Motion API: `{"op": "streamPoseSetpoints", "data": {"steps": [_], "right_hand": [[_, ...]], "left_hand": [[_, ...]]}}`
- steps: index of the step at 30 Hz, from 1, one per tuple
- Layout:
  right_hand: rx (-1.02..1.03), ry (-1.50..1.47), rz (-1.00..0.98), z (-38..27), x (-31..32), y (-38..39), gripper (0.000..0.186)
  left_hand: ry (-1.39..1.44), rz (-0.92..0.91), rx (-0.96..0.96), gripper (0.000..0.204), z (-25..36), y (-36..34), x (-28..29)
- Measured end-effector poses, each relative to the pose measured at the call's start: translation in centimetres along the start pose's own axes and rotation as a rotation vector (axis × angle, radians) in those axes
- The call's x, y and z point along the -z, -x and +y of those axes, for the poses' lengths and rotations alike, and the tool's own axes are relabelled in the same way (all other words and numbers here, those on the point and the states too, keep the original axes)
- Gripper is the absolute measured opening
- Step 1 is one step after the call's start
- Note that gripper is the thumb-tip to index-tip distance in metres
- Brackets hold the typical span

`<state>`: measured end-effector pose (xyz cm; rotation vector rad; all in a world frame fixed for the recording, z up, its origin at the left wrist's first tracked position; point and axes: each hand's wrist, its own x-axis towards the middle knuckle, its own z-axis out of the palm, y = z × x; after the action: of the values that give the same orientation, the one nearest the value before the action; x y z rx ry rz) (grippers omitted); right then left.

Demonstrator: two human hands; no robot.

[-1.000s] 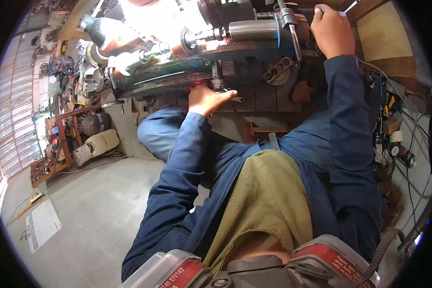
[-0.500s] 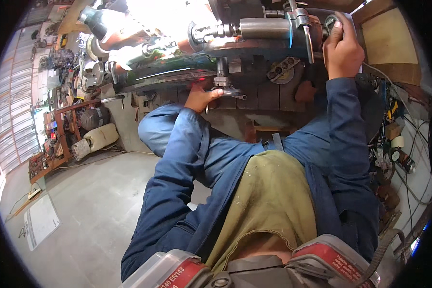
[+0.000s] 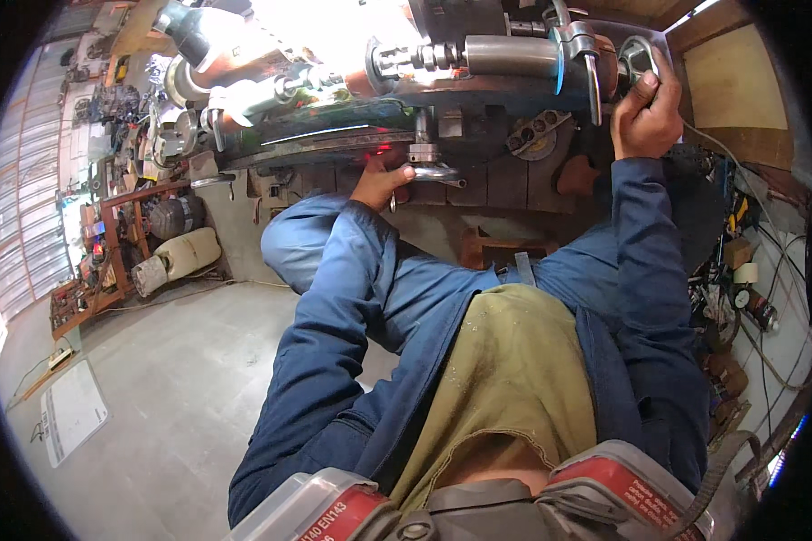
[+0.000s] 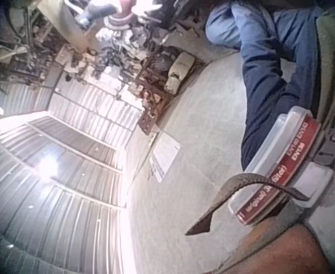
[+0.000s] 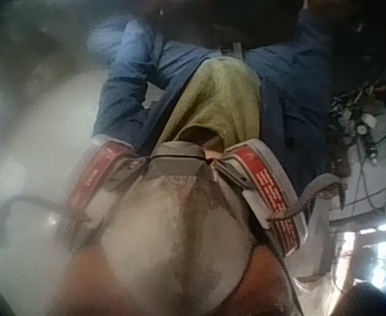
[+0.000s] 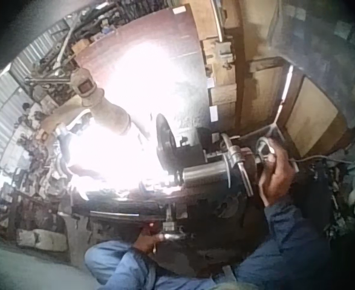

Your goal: The person operates a precision machine to grind a metal part, rotating the workpiece against the wheel and using a digital caliper to check the diameter.

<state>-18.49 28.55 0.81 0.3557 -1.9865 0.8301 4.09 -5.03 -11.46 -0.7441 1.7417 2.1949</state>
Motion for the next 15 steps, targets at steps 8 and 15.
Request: {"op": "streamPoseSetpoints", "data": {"steps": [8, 15], "right_hand": [[-0.032, 0.037, -0.165, 0.1, 0.6, -1.6, 0.024], [-0.283, 0.194, -0.696, 0.5, -0.1, -6.1, 0.03]], "left_hand": [[-0.126, 0.034, -0.056, 0.065, 0.8, 0.6, -0.2], [-1.565, 0.943, -0.14, 0.082, 5.5, 13.6, 1.8]]}}
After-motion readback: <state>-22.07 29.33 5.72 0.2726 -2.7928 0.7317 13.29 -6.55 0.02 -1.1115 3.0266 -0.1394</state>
